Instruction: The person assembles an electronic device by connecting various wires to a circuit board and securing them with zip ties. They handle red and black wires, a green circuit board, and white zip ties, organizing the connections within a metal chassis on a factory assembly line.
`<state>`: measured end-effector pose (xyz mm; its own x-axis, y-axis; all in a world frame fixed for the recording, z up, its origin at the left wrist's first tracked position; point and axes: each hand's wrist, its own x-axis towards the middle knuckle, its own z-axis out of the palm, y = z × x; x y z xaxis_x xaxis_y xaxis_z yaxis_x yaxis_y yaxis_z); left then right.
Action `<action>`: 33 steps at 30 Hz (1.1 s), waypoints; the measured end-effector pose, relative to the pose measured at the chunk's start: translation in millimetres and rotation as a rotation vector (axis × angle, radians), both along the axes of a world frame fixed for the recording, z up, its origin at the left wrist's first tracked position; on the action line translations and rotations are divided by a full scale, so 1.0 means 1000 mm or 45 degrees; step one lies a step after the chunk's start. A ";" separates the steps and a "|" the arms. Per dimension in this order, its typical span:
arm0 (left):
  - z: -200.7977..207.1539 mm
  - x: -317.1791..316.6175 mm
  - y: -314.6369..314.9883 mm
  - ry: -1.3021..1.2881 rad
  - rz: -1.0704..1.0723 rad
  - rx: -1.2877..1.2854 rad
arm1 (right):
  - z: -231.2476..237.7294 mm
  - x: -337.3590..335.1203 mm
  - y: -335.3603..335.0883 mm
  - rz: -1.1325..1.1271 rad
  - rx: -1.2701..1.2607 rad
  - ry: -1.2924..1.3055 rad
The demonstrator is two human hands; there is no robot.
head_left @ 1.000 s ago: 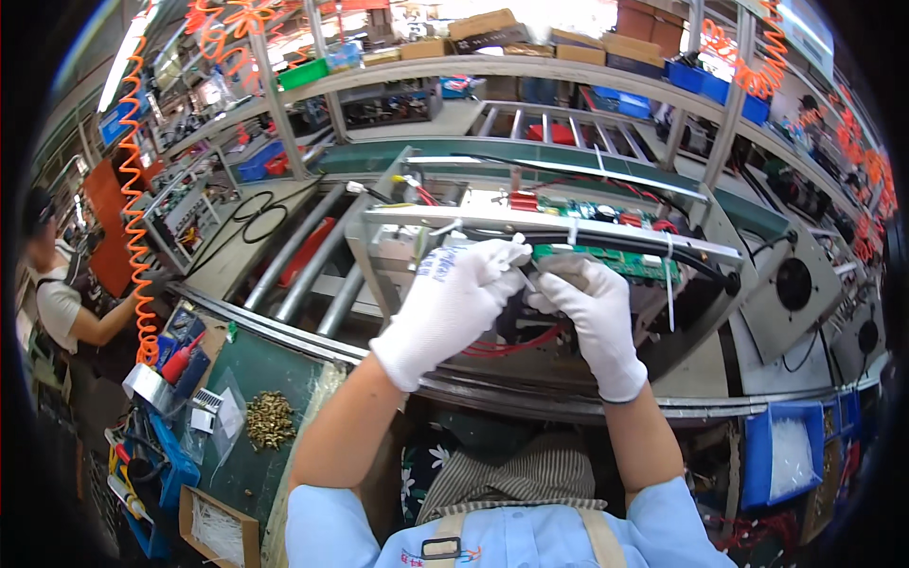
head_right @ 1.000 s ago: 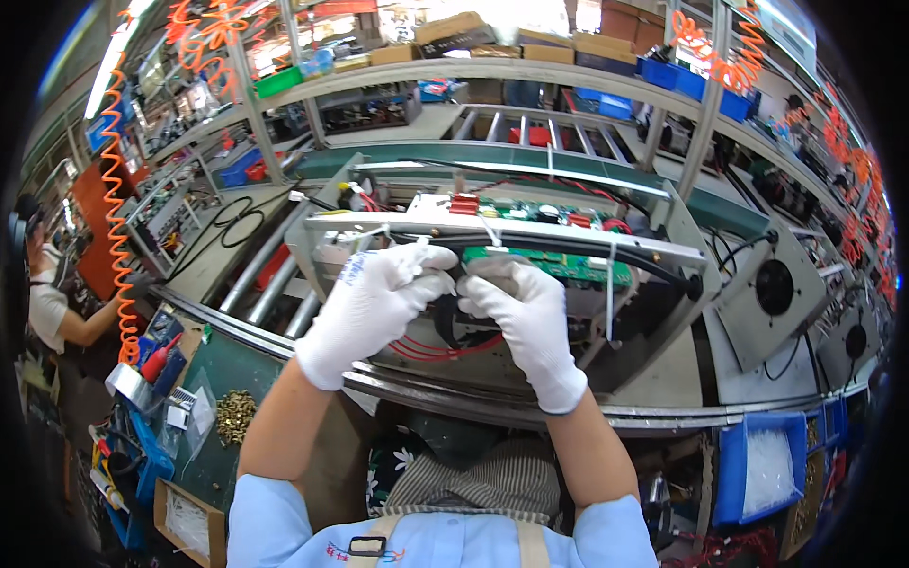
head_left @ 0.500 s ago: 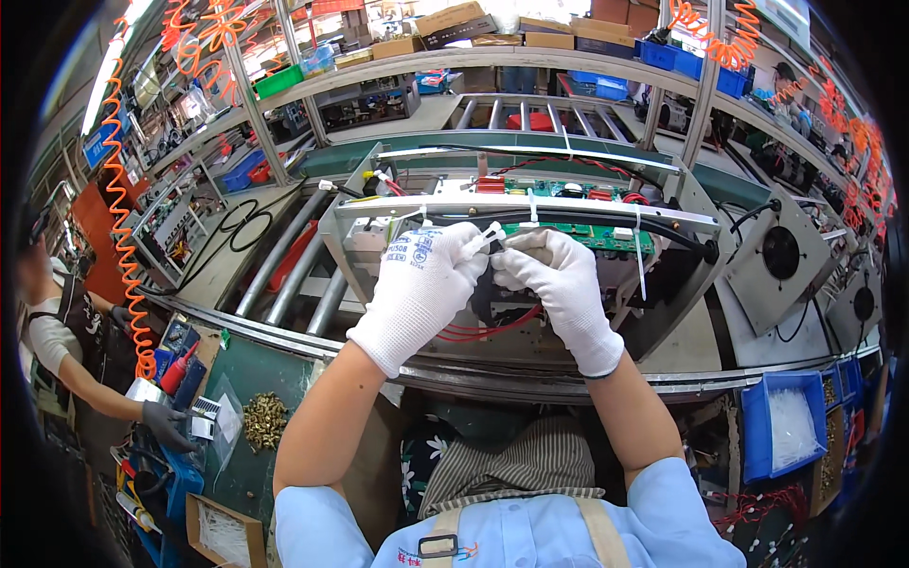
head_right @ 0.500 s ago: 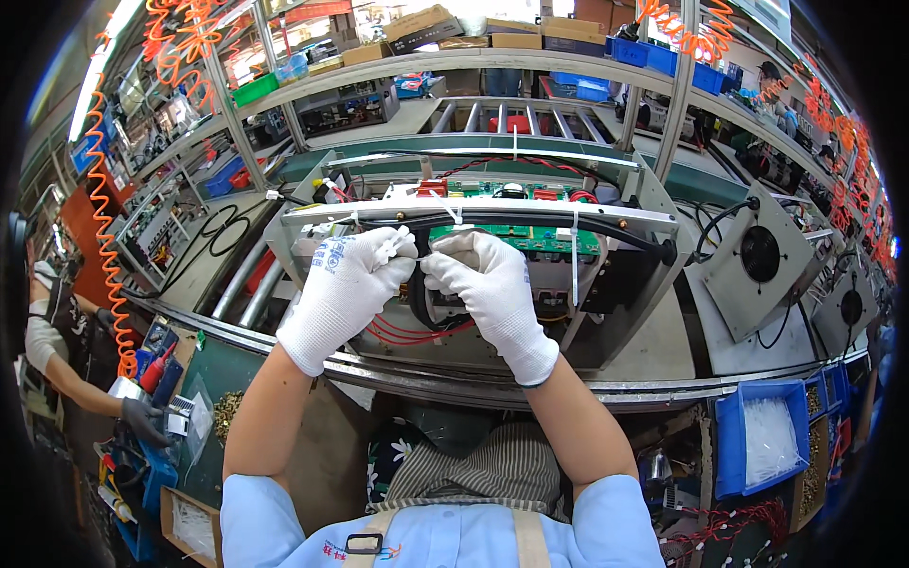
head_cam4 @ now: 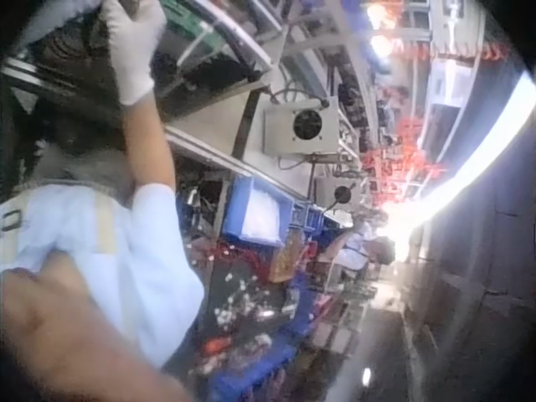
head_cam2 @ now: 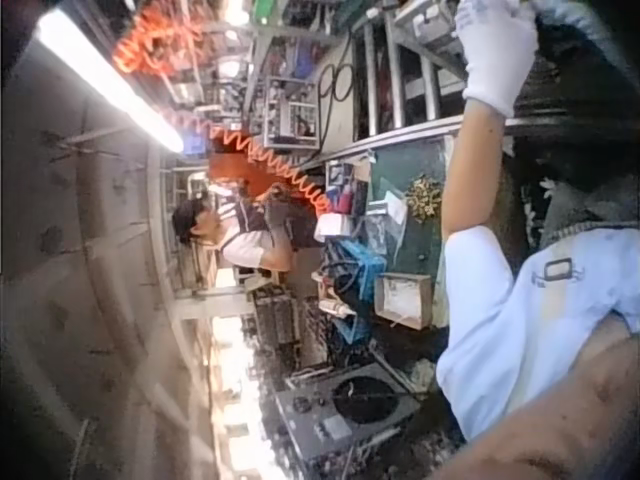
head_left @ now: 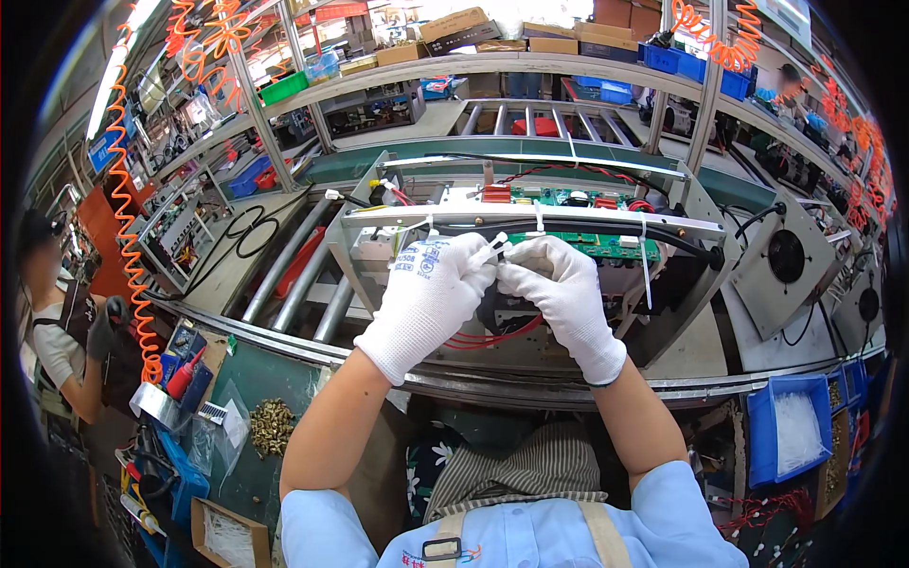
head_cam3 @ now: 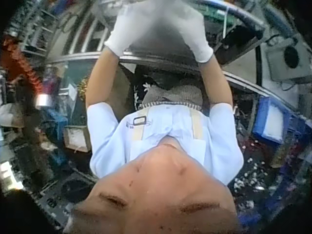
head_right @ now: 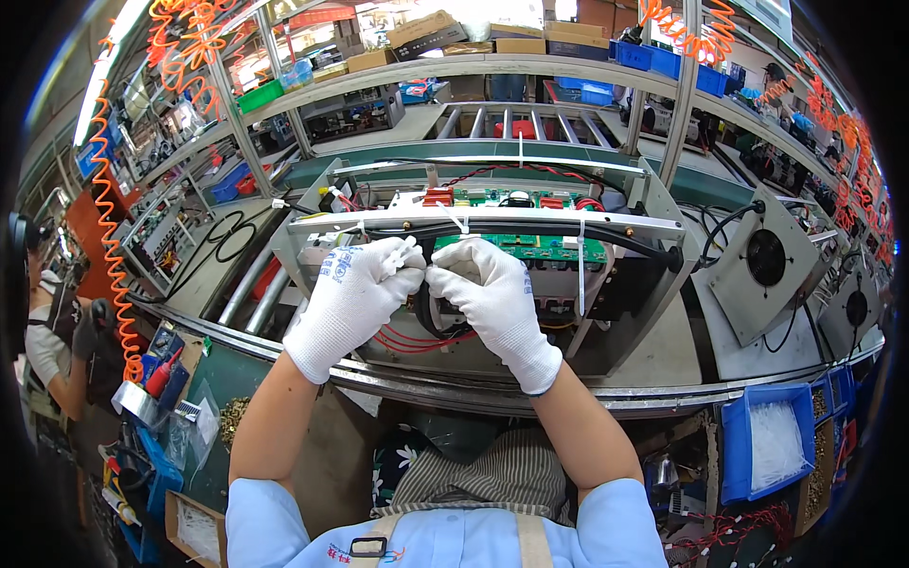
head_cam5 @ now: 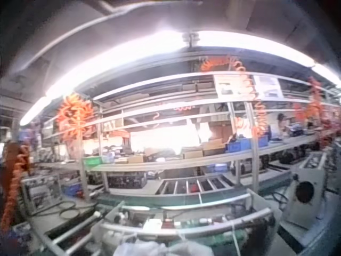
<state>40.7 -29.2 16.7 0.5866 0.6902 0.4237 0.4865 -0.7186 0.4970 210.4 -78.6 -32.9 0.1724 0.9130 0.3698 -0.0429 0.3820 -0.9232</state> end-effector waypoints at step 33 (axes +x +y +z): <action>-0.128 0.033 0.013 -0.573 0.277 0.029 | -0.014 -0.046 0.000 0.115 0.123 0.401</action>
